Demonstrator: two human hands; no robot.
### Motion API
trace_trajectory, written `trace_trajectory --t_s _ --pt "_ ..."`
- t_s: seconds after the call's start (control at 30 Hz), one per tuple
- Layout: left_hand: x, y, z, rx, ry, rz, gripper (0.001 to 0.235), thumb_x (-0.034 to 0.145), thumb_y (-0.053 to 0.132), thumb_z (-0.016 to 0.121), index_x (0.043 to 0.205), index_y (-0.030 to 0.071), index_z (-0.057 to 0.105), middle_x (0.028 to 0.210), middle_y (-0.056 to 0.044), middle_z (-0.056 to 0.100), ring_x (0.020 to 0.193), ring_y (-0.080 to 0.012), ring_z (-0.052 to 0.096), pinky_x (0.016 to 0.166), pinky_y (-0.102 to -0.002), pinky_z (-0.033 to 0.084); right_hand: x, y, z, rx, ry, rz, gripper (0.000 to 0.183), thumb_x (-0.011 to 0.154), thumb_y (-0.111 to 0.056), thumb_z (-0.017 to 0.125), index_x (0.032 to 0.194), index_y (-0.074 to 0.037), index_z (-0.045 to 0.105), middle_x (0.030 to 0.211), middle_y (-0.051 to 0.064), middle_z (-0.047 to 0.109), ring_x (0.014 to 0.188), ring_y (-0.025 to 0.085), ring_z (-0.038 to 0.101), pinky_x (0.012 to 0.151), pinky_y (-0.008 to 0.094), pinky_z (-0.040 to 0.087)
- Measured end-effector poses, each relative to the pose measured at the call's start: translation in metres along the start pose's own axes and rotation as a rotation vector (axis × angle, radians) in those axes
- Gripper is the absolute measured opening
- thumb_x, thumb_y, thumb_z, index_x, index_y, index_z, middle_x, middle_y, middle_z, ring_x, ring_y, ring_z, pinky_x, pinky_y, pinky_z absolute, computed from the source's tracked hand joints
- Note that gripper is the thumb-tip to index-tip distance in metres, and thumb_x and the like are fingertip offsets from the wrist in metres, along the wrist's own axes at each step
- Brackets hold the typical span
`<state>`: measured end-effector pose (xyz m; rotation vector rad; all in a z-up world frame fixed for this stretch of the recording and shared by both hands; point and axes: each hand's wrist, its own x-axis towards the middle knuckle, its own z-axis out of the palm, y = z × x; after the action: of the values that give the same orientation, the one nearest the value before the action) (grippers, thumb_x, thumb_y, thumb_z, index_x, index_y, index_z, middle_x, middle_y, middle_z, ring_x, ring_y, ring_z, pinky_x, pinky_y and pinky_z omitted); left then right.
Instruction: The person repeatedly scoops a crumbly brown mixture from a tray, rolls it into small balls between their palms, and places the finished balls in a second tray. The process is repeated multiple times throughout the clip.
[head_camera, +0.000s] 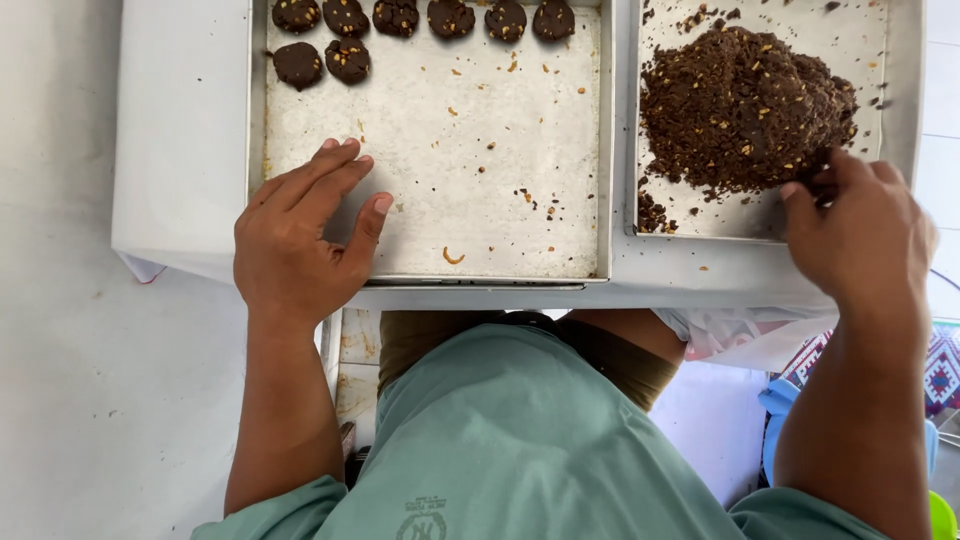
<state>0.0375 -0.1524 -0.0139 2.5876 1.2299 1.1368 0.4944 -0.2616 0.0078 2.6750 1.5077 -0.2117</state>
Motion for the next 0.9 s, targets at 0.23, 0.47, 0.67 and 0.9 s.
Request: trace_trajectory --t_s 0.23,0.47,0.67,0.9 --pt "0.001 0.002 0.001 0.011 -0.006 -0.003 0.026 0.106 0.022 0.073 0.116 -0.001 0.078 0.123 -0.015 0.077 0.120 -0.0272 0.073 0.092 -0.040 0.058 -0.011 0.003 0.002 0.225 -0.055 -0.137 0.056 0.102 -0.030 0.062 0.151 -0.002 0.061 0.123 0.007 0.074 0.114 0.031 0.065 0.097 0.049 0.044" --pt "0.000 0.000 0.000 0.003 -0.024 -0.006 0.029 0.108 0.025 0.069 0.118 -0.001 0.078 0.124 -0.016 0.077 0.121 -0.0289 0.073 0.092 -0.040 0.058 0.067 0.067 0.032 0.673 0.250 -0.331 0.013 0.131 -0.001 0.059 0.143 -0.002 0.064 0.135 0.019 0.063 0.109 0.028 0.061 0.082 0.041 0.049" --pt "-0.001 0.000 0.000 0.012 -0.009 0.000 0.029 0.108 0.024 0.068 0.116 -0.002 0.078 0.122 -0.016 0.077 0.120 -0.0291 0.073 0.091 -0.040 0.058 0.122 0.096 0.058 0.682 0.138 -0.444 0.020 0.129 0.003 0.060 0.148 0.004 0.065 0.138 0.024 0.061 0.119 0.032 0.057 0.099 0.042 0.050" --pt "0.000 0.000 0.000 0.014 -0.006 0.002 0.030 0.107 0.025 0.068 0.115 -0.002 0.078 0.121 -0.017 0.077 0.118 -0.0295 0.073 0.092 -0.040 0.058 0.141 0.122 0.089 0.782 0.189 -0.236 0.008 0.131 -0.012 0.062 0.137 -0.008 0.065 0.134 0.012 0.067 0.119 0.022 0.065 0.095 0.030 0.061"
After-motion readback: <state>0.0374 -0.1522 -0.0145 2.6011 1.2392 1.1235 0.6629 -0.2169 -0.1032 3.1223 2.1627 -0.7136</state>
